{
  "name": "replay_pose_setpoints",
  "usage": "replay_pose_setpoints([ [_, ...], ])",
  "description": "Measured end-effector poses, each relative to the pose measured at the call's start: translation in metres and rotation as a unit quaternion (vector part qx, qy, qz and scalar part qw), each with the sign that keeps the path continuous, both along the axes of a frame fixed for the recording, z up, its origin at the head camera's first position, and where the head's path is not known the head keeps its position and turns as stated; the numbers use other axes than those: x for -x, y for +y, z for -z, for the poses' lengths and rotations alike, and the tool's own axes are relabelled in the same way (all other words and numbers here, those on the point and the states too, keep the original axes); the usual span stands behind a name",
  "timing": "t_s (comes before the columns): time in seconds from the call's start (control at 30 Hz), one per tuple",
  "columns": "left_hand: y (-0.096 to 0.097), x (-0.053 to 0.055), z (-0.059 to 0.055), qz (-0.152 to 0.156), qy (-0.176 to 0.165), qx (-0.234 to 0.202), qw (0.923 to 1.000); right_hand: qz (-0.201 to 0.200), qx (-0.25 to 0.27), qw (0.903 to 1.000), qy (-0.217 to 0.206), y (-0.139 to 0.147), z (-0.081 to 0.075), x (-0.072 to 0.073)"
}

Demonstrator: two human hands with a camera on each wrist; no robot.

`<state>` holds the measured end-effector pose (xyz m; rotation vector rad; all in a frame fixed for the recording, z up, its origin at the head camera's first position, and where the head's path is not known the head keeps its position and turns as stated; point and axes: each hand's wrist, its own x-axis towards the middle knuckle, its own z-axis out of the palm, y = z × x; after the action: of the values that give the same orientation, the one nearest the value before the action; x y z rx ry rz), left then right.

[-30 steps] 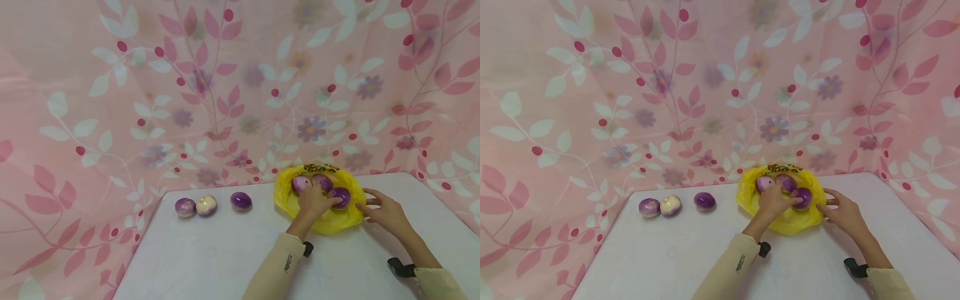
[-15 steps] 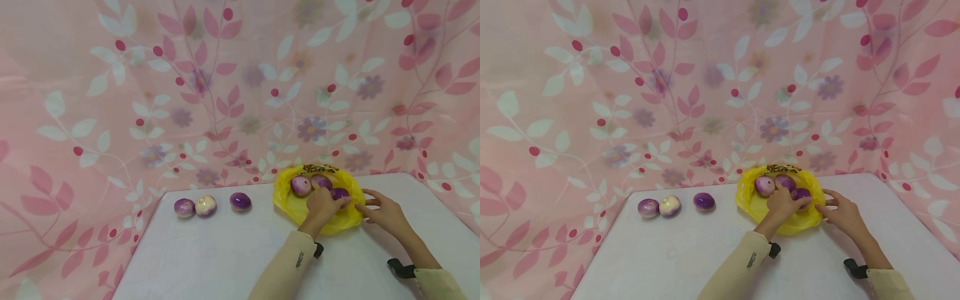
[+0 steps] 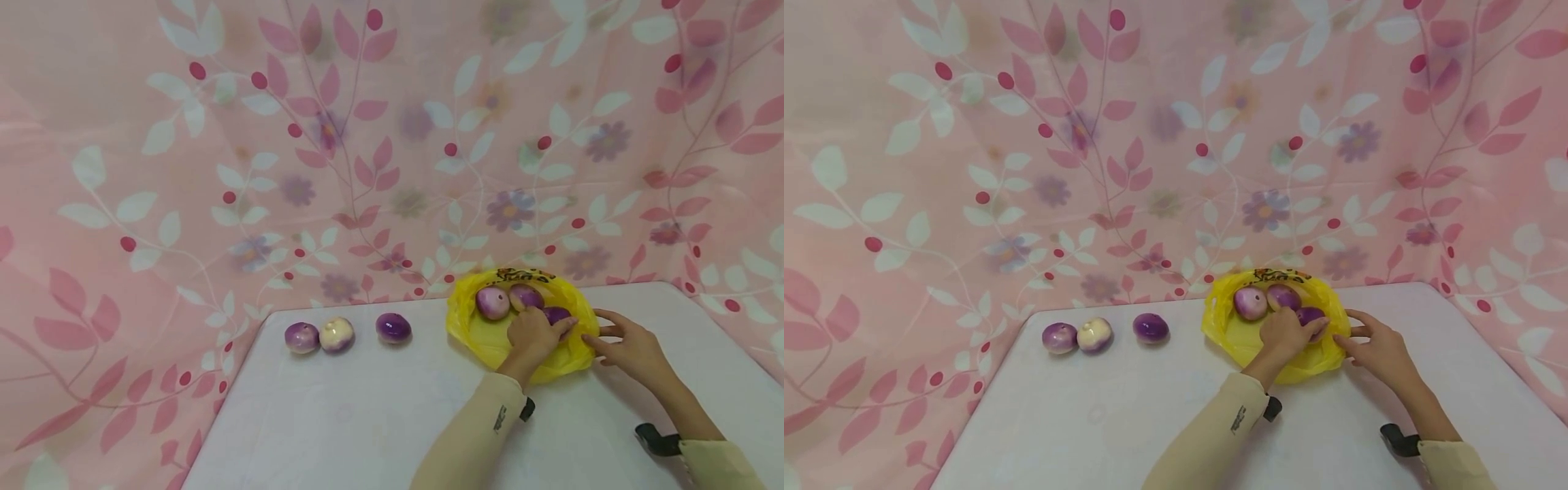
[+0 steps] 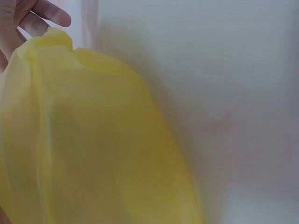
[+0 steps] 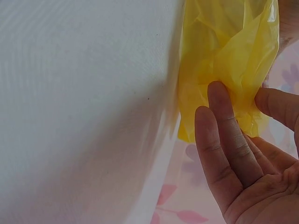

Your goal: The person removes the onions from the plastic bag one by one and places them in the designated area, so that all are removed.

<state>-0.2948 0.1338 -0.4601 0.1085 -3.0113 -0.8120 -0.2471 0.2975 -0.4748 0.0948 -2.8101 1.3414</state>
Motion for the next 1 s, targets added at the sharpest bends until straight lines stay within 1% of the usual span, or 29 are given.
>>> replay_pose_setpoints([
  [0.2, 0.0023, -0.0018, -0.0001, 0.003, -0.015, -0.004, 0.9999, 0.006, -0.003, 1.0, -0.005, -0.0007, -0.0018, -0.0006],
  [0.37, 0.003, -0.0011, 0.0004, 0.003, -0.008, -0.015, 0.9998, 0.007, -0.003, 1.0, 0.002, -0.0015, -0.0045, -0.0008],
  [0.67, 0.0006, 0.0019, 0.0046, 0.005, 0.005, -0.034, 0.9994, 0.005, 0.001, 1.0, 0.007, -0.0025, -0.0054, -0.0034],
  [0.87, -0.0025, 0.0018, 0.0031, 0.009, 0.008, -0.028, 0.9995, 0.003, 0.004, 0.9999, 0.013, -0.0031, -0.0066, -0.0039],
  [1.0, -0.0059, 0.0006, 0.0024, 0.009, 0.007, -0.016, 0.9998, 0.004, 0.003, 0.9999, 0.012, -0.0025, -0.0053, -0.0038],
])
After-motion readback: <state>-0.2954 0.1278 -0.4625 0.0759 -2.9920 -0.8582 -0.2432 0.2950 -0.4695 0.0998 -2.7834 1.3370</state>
